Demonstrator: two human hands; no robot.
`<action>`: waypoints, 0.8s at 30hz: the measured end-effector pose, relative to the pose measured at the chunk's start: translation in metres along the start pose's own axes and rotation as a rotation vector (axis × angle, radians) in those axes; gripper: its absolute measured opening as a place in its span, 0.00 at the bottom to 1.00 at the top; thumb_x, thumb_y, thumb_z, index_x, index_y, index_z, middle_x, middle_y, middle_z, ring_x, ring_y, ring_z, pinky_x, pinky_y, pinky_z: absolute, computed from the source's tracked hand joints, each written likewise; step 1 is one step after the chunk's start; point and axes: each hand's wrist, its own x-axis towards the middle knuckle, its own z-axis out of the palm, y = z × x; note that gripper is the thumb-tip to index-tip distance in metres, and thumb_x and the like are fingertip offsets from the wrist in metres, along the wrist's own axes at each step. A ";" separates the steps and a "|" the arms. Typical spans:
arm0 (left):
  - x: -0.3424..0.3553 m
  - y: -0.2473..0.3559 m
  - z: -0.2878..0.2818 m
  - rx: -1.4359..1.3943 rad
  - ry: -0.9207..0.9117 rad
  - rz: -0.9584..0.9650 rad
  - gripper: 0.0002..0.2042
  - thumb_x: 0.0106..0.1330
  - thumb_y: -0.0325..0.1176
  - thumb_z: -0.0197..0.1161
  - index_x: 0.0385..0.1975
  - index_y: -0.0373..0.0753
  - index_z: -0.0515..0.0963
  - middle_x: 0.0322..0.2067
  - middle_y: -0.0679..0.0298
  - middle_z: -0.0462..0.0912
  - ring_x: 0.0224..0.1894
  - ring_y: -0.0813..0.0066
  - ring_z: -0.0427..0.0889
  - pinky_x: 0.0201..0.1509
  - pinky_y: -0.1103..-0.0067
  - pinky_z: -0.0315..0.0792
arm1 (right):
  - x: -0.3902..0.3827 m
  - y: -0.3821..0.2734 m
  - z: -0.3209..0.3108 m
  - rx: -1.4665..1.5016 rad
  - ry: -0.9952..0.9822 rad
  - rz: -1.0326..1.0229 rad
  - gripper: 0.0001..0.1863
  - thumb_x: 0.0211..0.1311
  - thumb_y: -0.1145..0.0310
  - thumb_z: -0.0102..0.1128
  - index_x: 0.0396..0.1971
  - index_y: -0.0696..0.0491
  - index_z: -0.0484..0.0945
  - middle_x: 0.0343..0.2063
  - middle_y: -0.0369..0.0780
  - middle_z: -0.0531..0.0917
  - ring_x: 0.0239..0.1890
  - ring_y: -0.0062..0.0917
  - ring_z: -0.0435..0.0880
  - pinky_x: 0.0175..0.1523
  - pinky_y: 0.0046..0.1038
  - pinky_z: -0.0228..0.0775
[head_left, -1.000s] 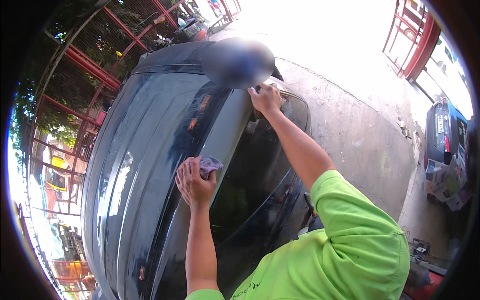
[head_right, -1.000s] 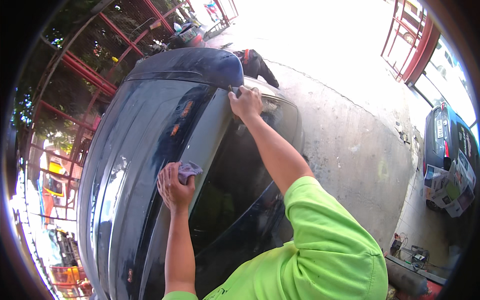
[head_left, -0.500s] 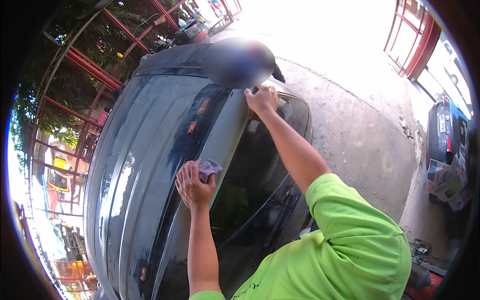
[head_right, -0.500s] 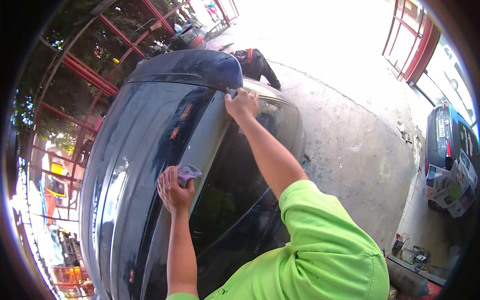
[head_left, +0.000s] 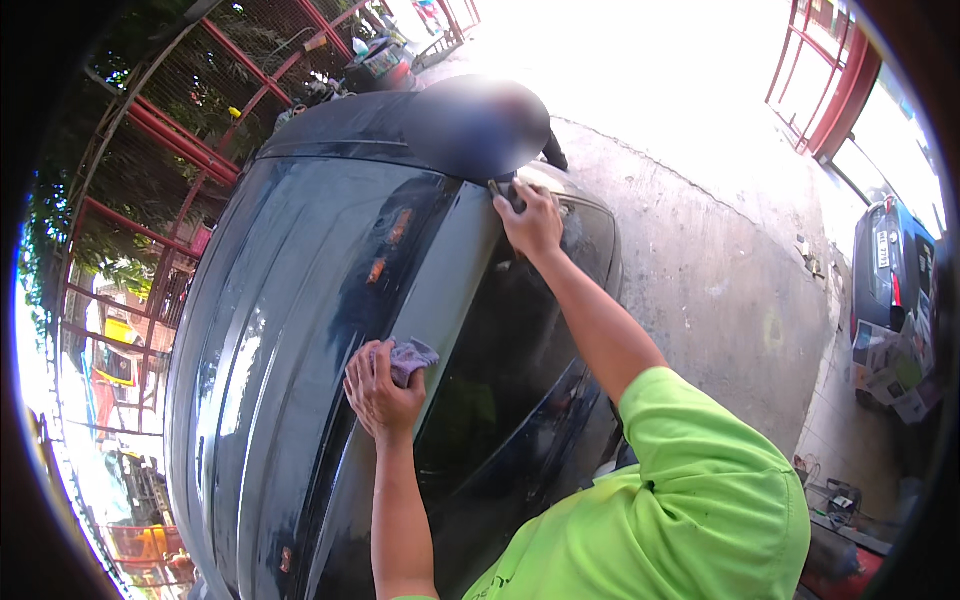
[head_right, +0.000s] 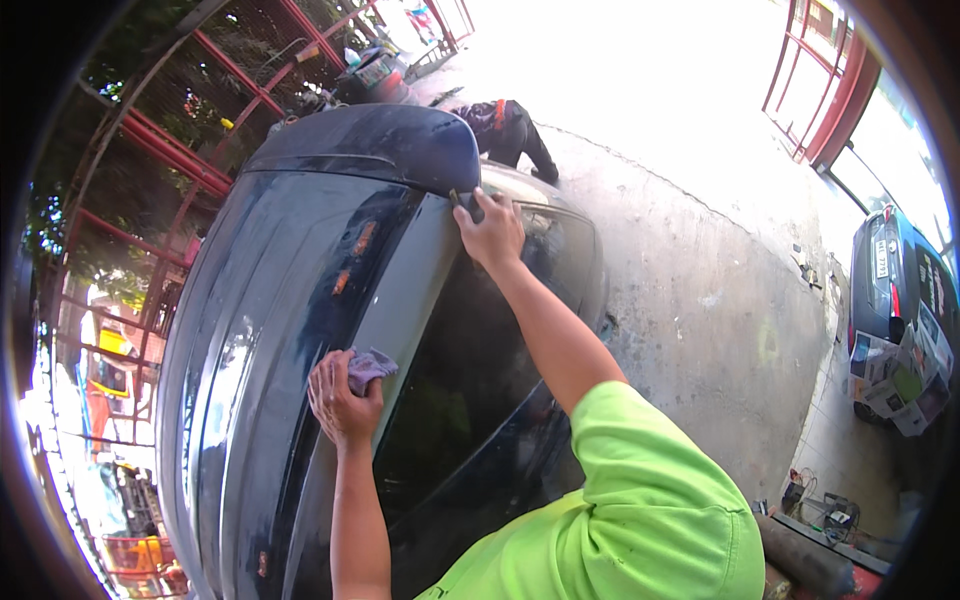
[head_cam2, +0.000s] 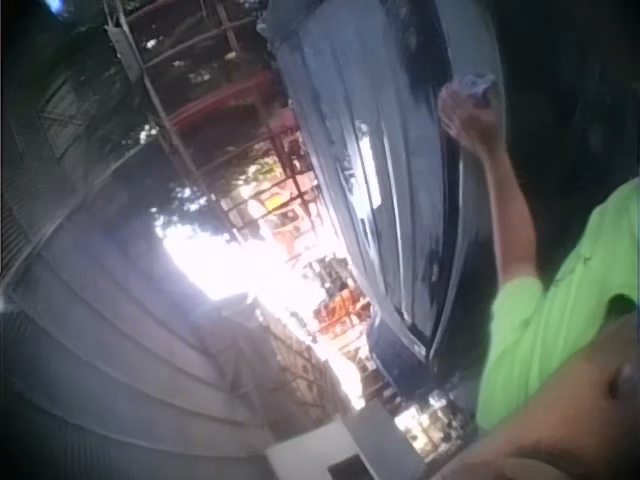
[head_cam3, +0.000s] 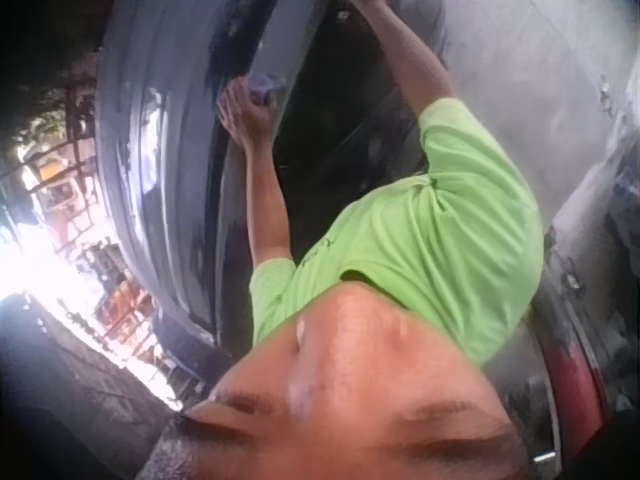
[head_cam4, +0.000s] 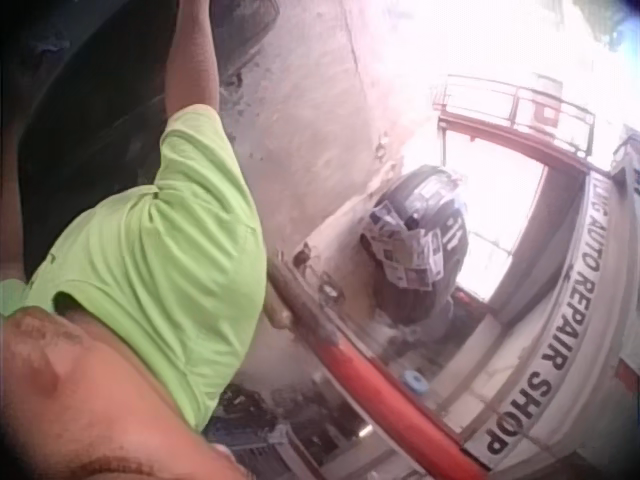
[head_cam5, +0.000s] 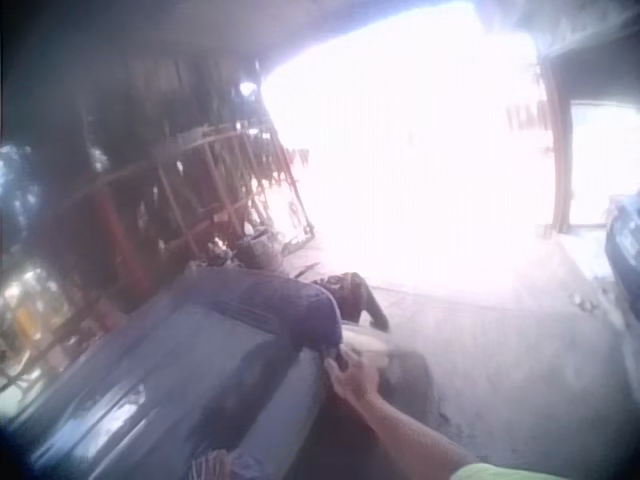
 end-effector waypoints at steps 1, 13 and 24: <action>0.001 0.000 0.000 0.001 0.009 0.005 0.24 0.52 0.38 0.75 0.51 0.42 0.83 0.54 0.58 0.84 0.60 0.52 0.80 0.68 0.59 0.72 | 0.000 0.001 0.000 0.029 0.054 0.008 0.32 0.66 0.45 0.71 0.65 0.47 0.86 0.63 0.51 0.83 0.67 0.49 0.79 0.71 0.46 0.72; 0.000 0.000 0.002 0.014 0.003 0.019 0.23 0.54 0.38 0.75 0.51 0.41 0.83 0.53 0.56 0.85 0.60 0.50 0.81 0.67 0.58 0.73 | 0.008 0.009 -0.005 0.007 -0.062 -0.123 0.31 0.64 0.48 0.73 0.63 0.48 0.86 0.63 0.51 0.83 0.66 0.48 0.79 0.71 0.44 0.72; 0.002 0.001 0.000 0.009 0.017 0.041 0.23 0.53 0.38 0.76 0.50 0.39 0.83 0.52 0.54 0.85 0.58 0.49 0.82 0.67 0.58 0.73 | 0.015 0.014 -0.011 0.093 -0.001 -0.012 0.31 0.66 0.47 0.73 0.65 0.46 0.86 0.64 0.49 0.81 0.69 0.47 0.77 0.72 0.44 0.71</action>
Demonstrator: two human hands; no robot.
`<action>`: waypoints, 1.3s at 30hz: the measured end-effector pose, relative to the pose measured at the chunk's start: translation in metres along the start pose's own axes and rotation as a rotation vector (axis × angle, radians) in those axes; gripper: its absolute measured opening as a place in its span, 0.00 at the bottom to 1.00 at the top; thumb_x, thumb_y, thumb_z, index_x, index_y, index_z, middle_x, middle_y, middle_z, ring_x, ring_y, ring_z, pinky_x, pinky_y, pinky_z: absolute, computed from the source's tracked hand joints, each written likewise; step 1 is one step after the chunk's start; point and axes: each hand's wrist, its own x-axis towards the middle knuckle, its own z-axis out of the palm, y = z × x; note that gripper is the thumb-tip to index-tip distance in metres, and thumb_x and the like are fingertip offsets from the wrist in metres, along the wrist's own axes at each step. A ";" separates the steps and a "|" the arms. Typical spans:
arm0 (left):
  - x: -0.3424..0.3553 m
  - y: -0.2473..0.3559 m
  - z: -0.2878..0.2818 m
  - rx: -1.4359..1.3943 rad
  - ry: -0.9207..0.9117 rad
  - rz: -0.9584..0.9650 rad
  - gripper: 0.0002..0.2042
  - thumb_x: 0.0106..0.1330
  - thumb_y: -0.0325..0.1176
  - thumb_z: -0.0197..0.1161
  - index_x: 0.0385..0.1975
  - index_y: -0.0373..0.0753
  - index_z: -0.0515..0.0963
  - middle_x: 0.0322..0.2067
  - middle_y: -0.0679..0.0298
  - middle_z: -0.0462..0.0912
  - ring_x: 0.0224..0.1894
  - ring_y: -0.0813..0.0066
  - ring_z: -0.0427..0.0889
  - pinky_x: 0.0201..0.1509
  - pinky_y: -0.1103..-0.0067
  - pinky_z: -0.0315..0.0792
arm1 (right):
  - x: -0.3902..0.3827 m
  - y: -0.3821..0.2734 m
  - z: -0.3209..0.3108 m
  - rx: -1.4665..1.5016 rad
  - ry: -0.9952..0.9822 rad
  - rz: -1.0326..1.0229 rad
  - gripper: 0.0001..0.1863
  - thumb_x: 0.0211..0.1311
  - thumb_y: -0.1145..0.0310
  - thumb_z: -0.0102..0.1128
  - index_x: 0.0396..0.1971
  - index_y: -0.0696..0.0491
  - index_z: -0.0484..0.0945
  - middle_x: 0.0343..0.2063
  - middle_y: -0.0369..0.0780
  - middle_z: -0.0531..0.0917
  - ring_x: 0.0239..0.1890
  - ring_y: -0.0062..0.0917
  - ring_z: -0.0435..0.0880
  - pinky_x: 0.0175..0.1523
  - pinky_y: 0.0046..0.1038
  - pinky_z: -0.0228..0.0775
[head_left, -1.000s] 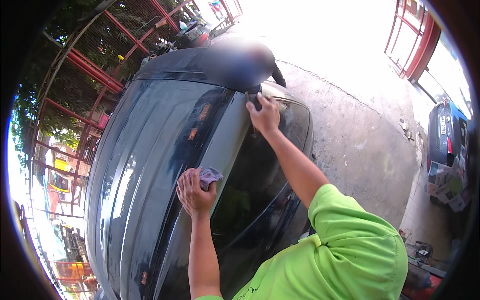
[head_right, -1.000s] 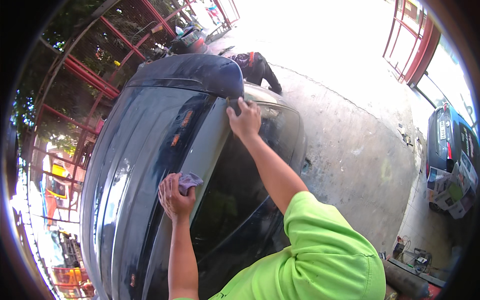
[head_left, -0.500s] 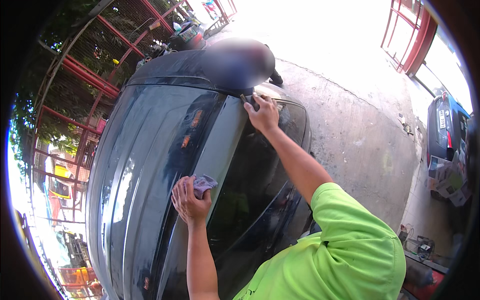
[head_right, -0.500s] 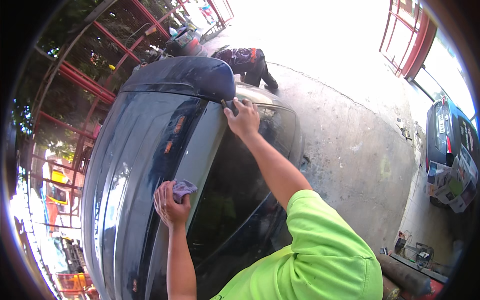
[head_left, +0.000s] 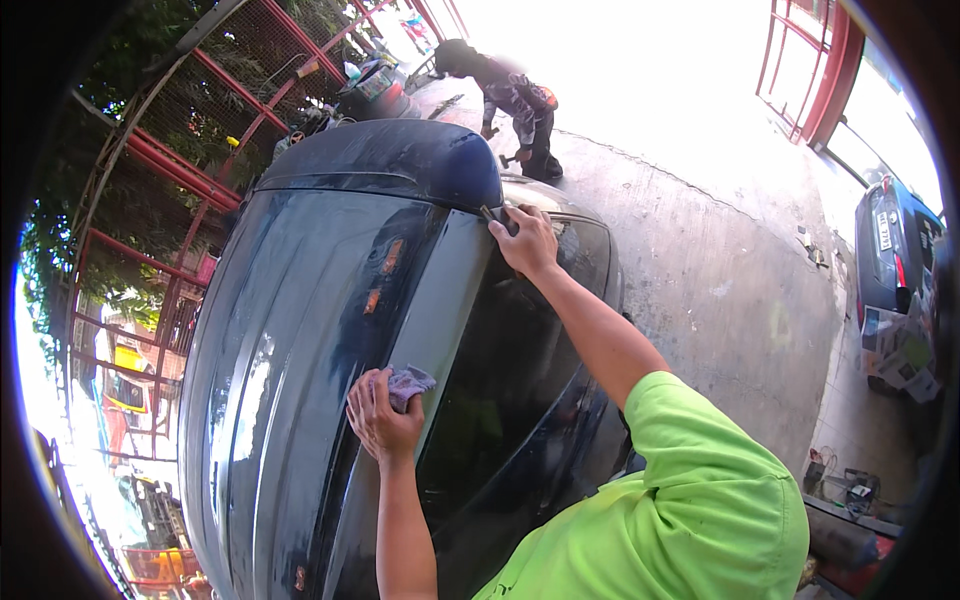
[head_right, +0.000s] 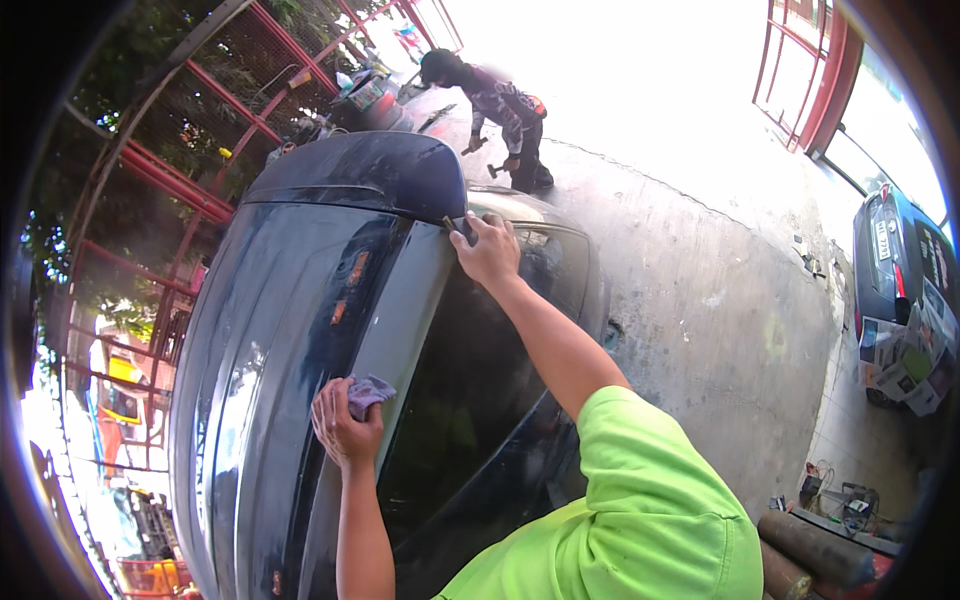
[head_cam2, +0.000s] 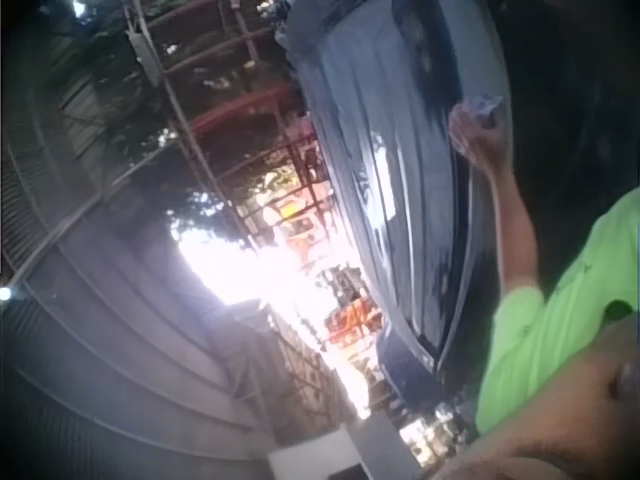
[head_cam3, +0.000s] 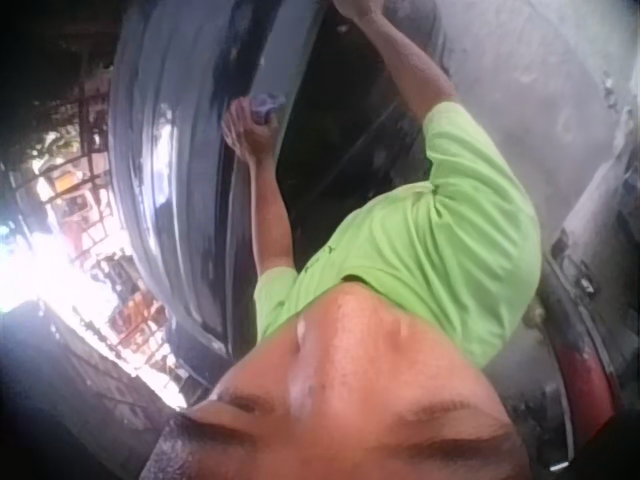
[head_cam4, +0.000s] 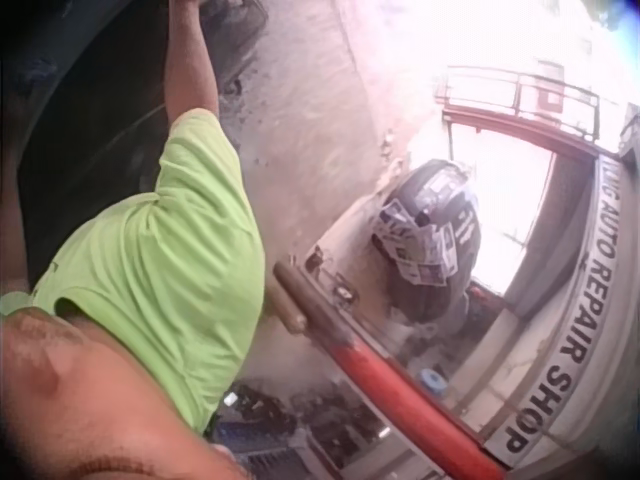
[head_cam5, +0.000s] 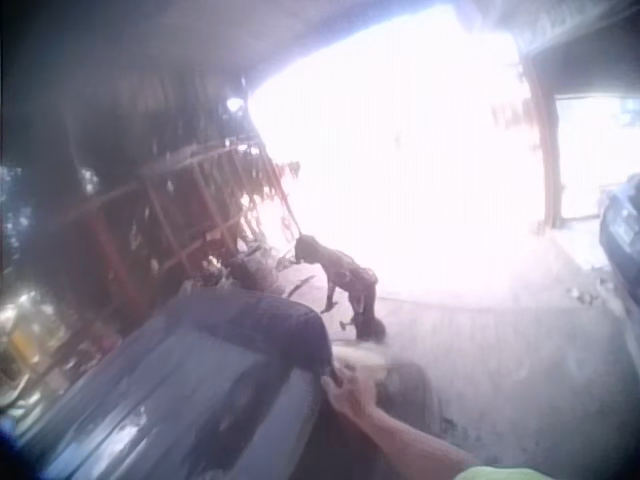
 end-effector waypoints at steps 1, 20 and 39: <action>0.001 0.000 0.000 -0.001 0.009 0.000 0.23 0.53 0.38 0.76 0.50 0.39 0.83 0.51 0.54 0.85 0.58 0.49 0.82 0.67 0.58 0.73 | 0.000 0.001 -0.001 -0.052 -0.067 0.004 0.30 0.66 0.48 0.72 0.65 0.45 0.85 0.64 0.49 0.81 0.68 0.47 0.76 0.71 0.45 0.71; -0.003 -0.001 0.000 -0.019 0.001 -0.024 0.24 0.52 0.36 0.76 0.51 0.42 0.83 0.54 0.59 0.84 0.60 0.52 0.81 0.67 0.59 0.72 | -0.003 0.014 0.004 -0.181 -0.160 -0.109 0.29 0.67 0.48 0.71 0.65 0.44 0.86 0.66 0.46 0.80 0.69 0.44 0.76 0.71 0.46 0.71; 0.002 0.003 -0.003 -0.018 -0.001 -0.005 0.22 0.54 0.35 0.74 0.50 0.39 0.83 0.52 0.56 0.85 0.58 0.50 0.81 0.66 0.59 0.74 | 0.001 0.029 0.004 -0.031 0.022 -0.136 0.31 0.64 0.50 0.76 0.65 0.43 0.86 0.67 0.48 0.80 0.68 0.48 0.77 0.75 0.44 0.67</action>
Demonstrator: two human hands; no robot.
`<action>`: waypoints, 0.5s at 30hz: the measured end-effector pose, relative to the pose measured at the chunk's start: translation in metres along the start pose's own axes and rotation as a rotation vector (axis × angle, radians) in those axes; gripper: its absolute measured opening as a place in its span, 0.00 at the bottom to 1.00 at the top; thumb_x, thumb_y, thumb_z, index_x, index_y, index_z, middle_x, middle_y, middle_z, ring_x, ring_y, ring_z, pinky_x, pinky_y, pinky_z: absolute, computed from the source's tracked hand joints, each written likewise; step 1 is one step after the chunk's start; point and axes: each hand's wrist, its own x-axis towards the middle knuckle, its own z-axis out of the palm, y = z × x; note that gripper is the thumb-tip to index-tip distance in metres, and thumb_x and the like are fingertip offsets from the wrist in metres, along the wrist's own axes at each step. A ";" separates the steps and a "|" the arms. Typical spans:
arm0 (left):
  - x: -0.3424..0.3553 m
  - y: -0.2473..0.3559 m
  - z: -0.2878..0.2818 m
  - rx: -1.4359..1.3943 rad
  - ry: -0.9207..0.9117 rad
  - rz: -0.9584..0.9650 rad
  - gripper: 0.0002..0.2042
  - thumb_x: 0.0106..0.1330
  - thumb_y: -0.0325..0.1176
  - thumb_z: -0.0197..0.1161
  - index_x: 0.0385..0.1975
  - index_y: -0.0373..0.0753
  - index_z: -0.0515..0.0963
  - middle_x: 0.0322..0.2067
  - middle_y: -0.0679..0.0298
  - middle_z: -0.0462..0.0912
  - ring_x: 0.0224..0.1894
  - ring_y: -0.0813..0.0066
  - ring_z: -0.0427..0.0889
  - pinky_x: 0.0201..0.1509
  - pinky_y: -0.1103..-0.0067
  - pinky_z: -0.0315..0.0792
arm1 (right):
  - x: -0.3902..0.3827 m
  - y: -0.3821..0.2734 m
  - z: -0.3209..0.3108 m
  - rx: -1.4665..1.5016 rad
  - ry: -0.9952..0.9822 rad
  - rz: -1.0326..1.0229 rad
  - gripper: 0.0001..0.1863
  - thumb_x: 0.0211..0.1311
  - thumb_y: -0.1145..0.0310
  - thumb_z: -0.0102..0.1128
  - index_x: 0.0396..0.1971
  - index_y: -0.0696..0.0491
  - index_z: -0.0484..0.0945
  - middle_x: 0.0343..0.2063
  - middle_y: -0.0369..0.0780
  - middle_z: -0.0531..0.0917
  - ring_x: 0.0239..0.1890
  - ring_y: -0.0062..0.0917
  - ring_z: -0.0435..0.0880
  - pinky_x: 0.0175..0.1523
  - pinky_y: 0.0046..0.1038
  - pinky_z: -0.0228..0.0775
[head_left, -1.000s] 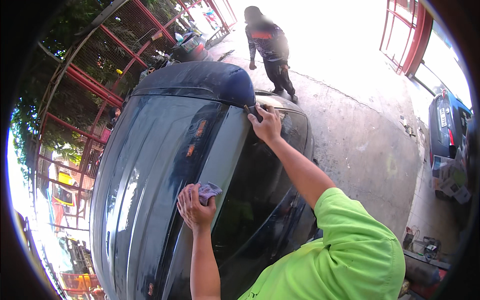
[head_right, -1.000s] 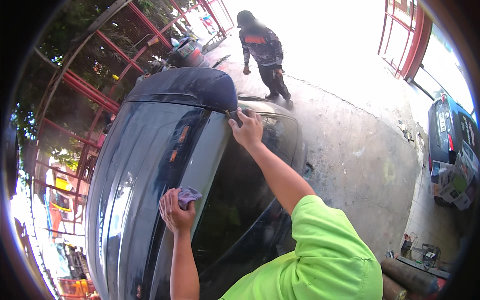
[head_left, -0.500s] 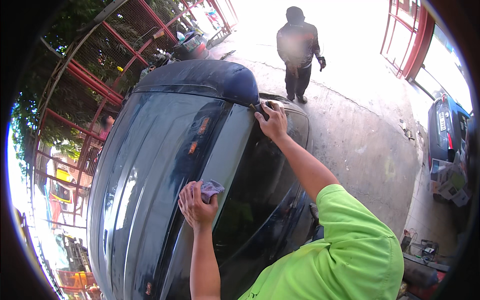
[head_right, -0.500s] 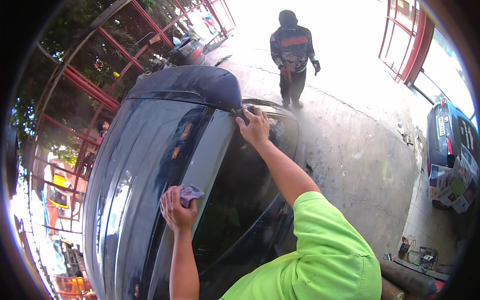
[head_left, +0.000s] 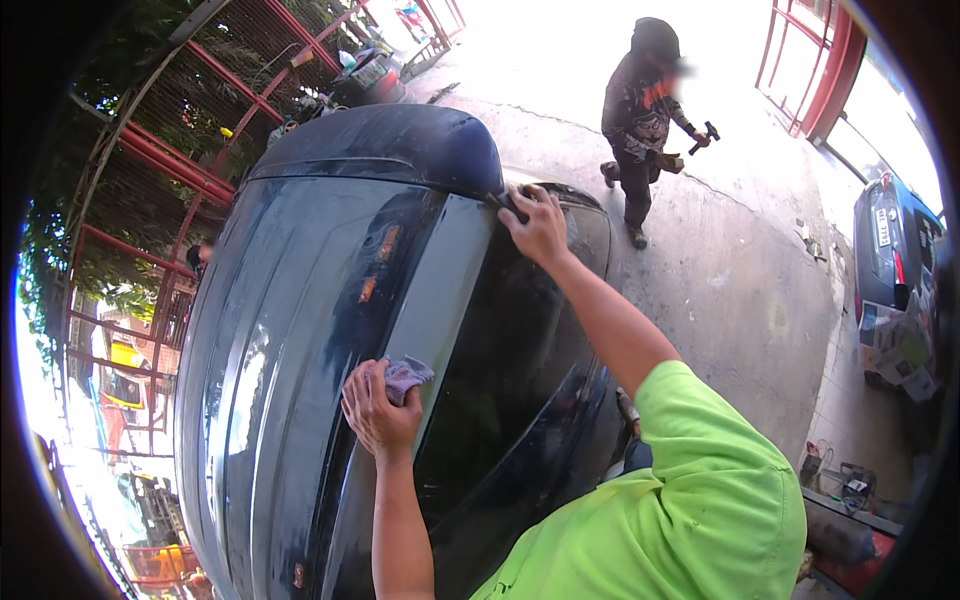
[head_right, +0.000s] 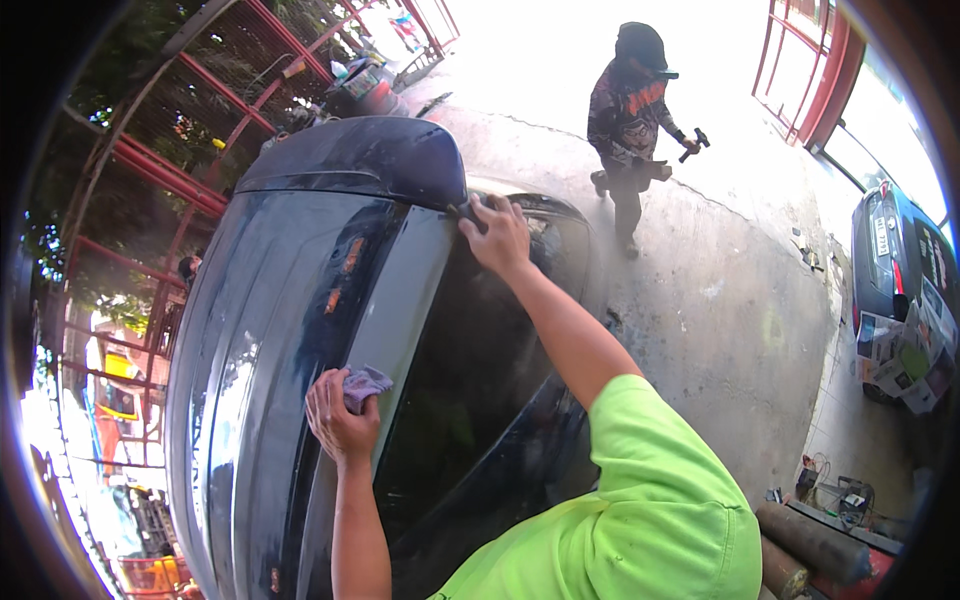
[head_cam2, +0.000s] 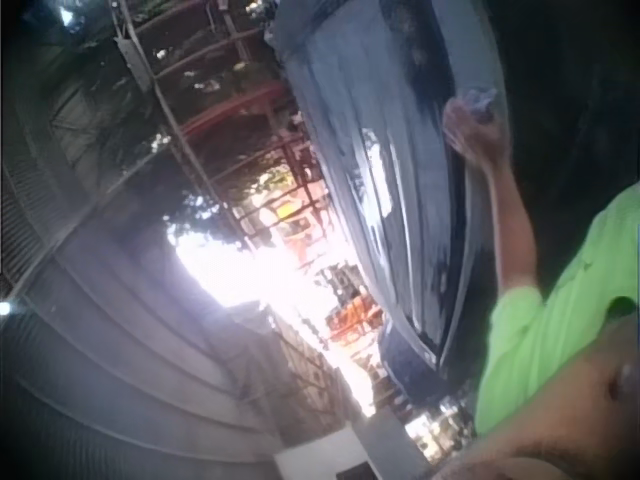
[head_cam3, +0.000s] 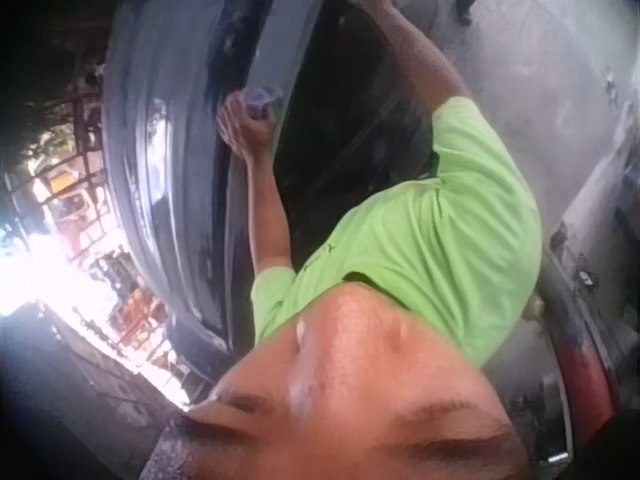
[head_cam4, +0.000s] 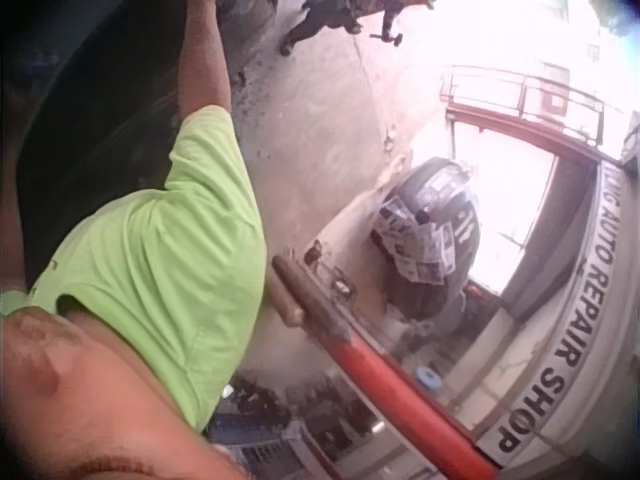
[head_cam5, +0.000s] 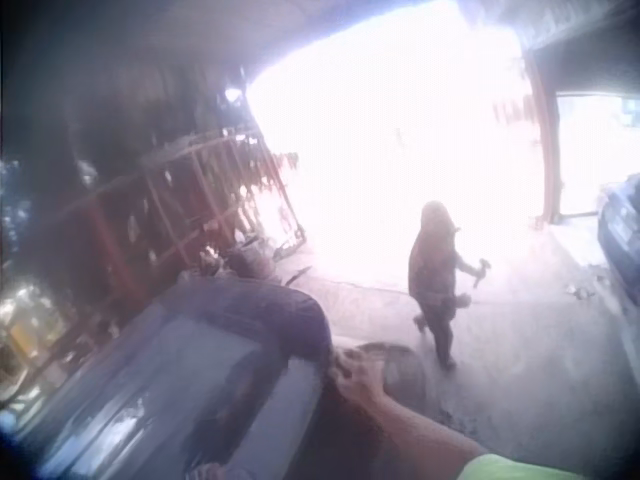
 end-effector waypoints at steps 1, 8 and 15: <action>0.000 0.000 0.000 0.015 -0.010 0.000 0.22 0.54 0.35 0.74 0.50 0.39 0.83 0.52 0.56 0.85 0.58 0.50 0.82 0.66 0.58 0.74 | 0.001 0.000 -0.001 -0.023 0.032 0.009 0.30 0.64 0.49 0.75 0.65 0.42 0.87 0.65 0.48 0.81 0.68 0.49 0.77 0.74 0.45 0.68; -0.001 -0.003 0.004 0.029 -0.018 -0.008 0.23 0.53 0.36 0.76 0.51 0.42 0.84 0.54 0.58 0.84 0.61 0.53 0.81 0.67 0.58 0.73 | 0.001 -0.003 -0.003 0.000 -0.004 -0.036 0.29 0.64 0.49 0.75 0.64 0.41 0.87 0.65 0.50 0.80 0.66 0.50 0.77 0.72 0.45 0.70; -0.003 -0.006 0.007 0.020 -0.010 0.002 0.23 0.53 0.35 0.75 0.51 0.41 0.83 0.53 0.56 0.84 0.60 0.50 0.81 0.68 0.57 0.73 | -0.001 -0.001 -0.002 -0.040 -0.034 -0.105 0.29 0.65 0.50 0.73 0.65 0.43 0.86 0.64 0.48 0.80 0.66 0.47 0.77 0.69 0.46 0.71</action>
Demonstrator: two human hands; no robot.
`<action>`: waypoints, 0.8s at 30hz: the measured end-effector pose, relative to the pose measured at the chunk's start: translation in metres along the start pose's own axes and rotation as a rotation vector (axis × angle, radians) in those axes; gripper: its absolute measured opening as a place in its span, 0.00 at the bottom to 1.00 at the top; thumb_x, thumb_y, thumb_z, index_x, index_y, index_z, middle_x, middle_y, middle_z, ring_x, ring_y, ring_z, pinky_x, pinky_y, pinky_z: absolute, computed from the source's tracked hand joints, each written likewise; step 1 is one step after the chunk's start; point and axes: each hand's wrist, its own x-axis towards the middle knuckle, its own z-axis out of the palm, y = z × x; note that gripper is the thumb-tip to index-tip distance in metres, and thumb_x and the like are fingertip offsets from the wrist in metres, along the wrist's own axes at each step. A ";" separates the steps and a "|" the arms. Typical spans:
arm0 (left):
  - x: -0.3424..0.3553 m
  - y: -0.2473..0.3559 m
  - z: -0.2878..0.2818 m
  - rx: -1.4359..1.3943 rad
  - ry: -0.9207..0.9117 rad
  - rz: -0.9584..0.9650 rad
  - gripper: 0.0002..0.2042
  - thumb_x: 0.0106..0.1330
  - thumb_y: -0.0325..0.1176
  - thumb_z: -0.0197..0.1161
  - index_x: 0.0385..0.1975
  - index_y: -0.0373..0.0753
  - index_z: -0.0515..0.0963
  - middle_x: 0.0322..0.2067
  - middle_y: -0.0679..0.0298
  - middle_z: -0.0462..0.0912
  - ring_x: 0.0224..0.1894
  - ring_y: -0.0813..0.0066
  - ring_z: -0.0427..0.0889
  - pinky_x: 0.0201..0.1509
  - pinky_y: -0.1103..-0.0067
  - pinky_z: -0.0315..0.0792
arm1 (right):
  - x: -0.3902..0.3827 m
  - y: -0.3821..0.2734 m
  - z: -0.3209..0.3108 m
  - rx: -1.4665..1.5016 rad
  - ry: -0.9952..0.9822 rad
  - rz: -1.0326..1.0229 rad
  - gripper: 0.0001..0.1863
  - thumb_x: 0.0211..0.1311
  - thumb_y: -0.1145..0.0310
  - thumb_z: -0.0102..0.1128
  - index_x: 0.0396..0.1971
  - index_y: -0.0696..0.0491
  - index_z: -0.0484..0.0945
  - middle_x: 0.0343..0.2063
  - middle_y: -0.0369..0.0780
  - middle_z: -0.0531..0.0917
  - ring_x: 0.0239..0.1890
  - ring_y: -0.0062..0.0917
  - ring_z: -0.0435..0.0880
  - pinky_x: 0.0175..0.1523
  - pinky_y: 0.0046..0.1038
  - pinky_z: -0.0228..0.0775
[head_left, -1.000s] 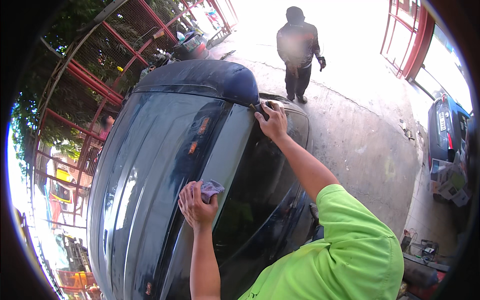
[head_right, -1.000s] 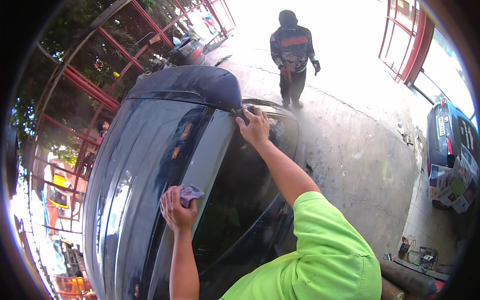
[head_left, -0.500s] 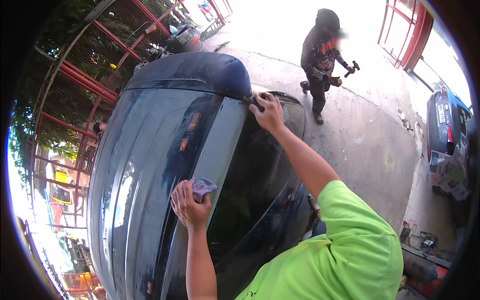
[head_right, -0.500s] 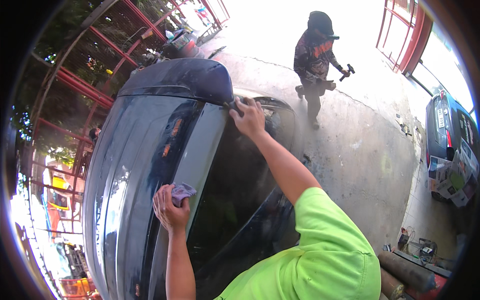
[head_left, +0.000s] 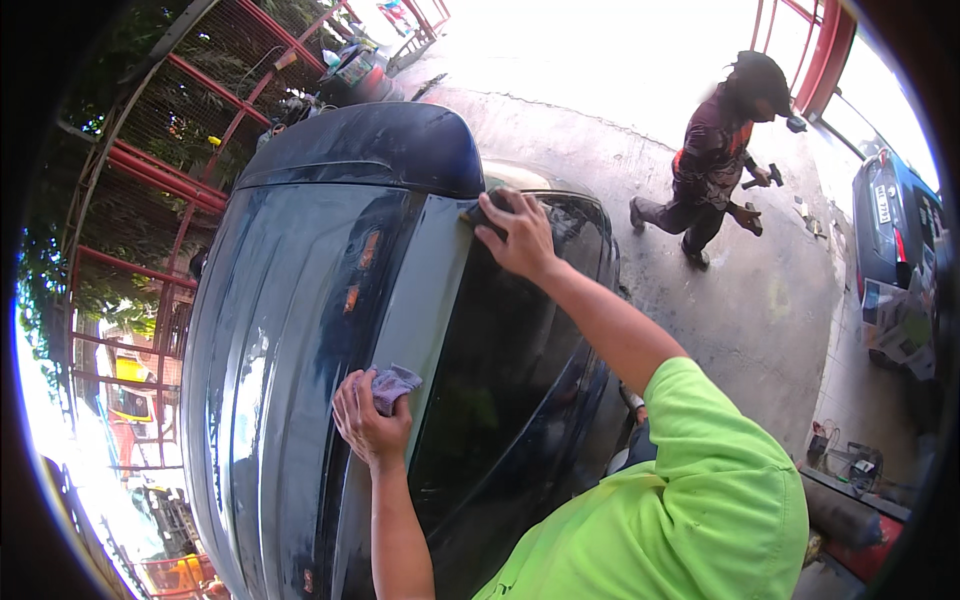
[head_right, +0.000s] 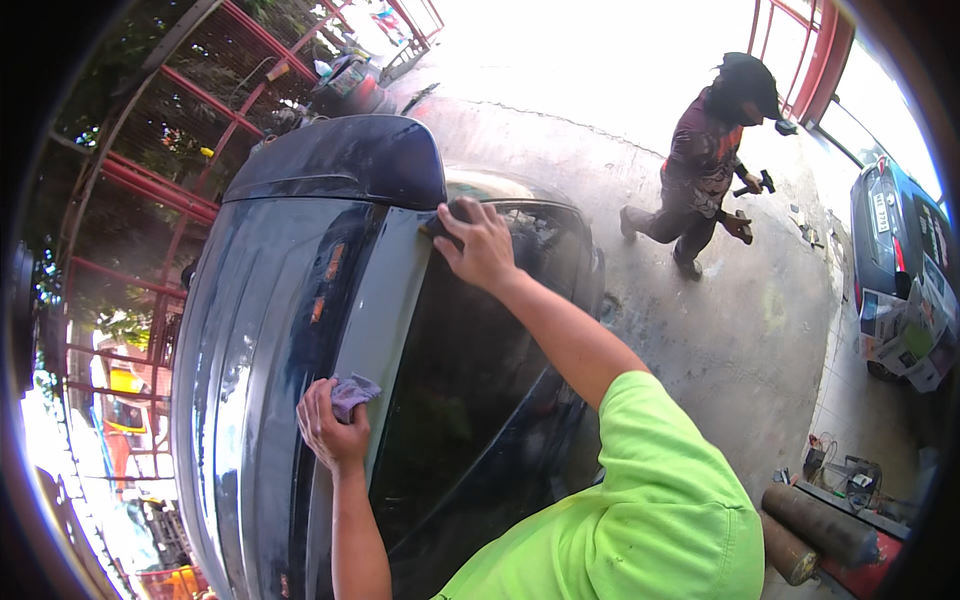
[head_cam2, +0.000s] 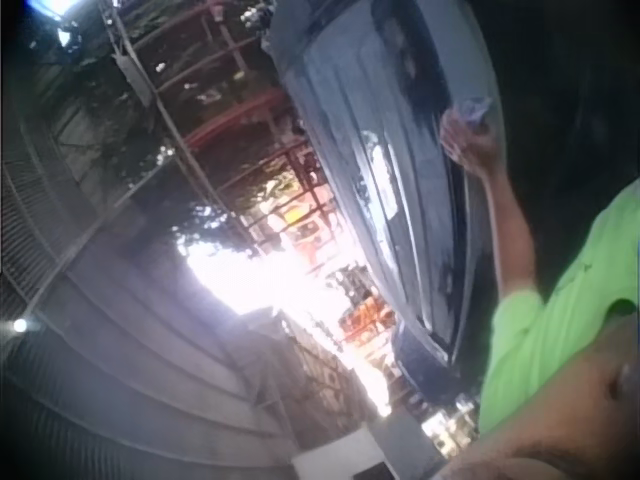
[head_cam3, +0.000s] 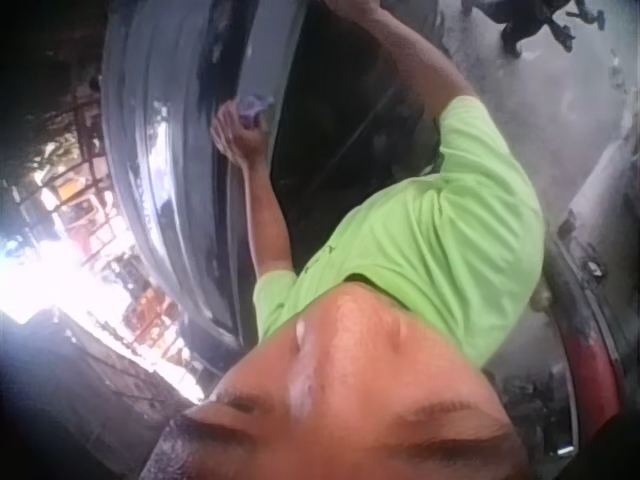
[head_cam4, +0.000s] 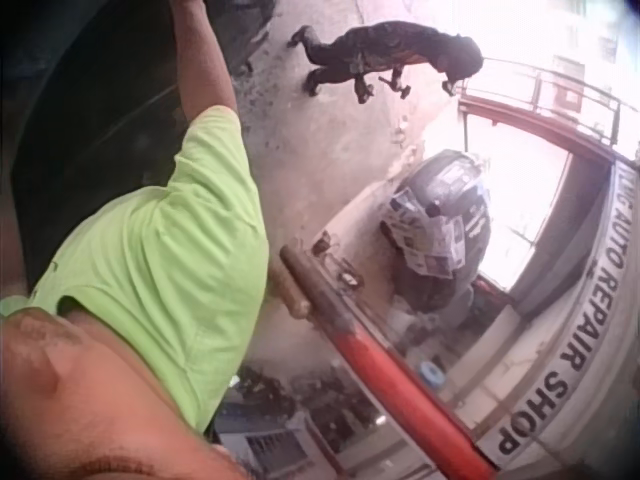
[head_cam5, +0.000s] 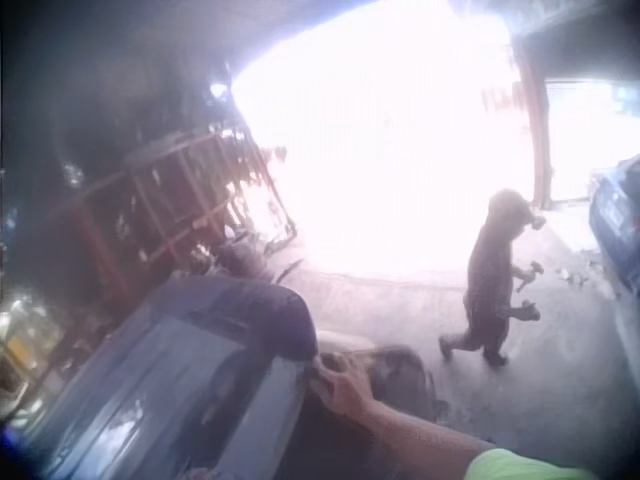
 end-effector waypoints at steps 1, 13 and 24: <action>0.000 0.000 0.000 -0.012 -0.010 -0.008 0.23 0.53 0.35 0.75 0.51 0.40 0.83 0.53 0.56 0.84 0.60 0.50 0.81 0.68 0.57 0.73 | 0.000 0.001 0.000 0.011 0.072 -0.013 0.29 0.65 0.50 0.74 0.65 0.42 0.86 0.64 0.48 0.80 0.66 0.47 0.77 0.69 0.45 0.72; 0.001 0.000 0.002 -0.019 0.009 0.017 0.22 0.54 0.36 0.74 0.50 0.40 0.83 0.52 0.54 0.85 0.59 0.48 0.82 0.68 0.56 0.73 | 0.005 0.010 -0.001 0.007 -0.156 0.114 0.29 0.67 0.50 0.73 0.67 0.41 0.85 0.64 0.46 0.81 0.66 0.46 0.78 0.70 0.45 0.71; 0.001 0.001 0.001 -0.010 0.014 0.052 0.22 0.55 0.34 0.74 0.51 0.38 0.83 0.52 0.55 0.86 0.57 0.48 0.83 0.65 0.57 0.75 | -0.001 0.006 -0.005 0.035 -0.030 -0.105 0.28 0.64 0.53 0.75 0.64 0.43 0.86 0.65 0.46 0.80 0.65 0.48 0.78 0.70 0.45 0.71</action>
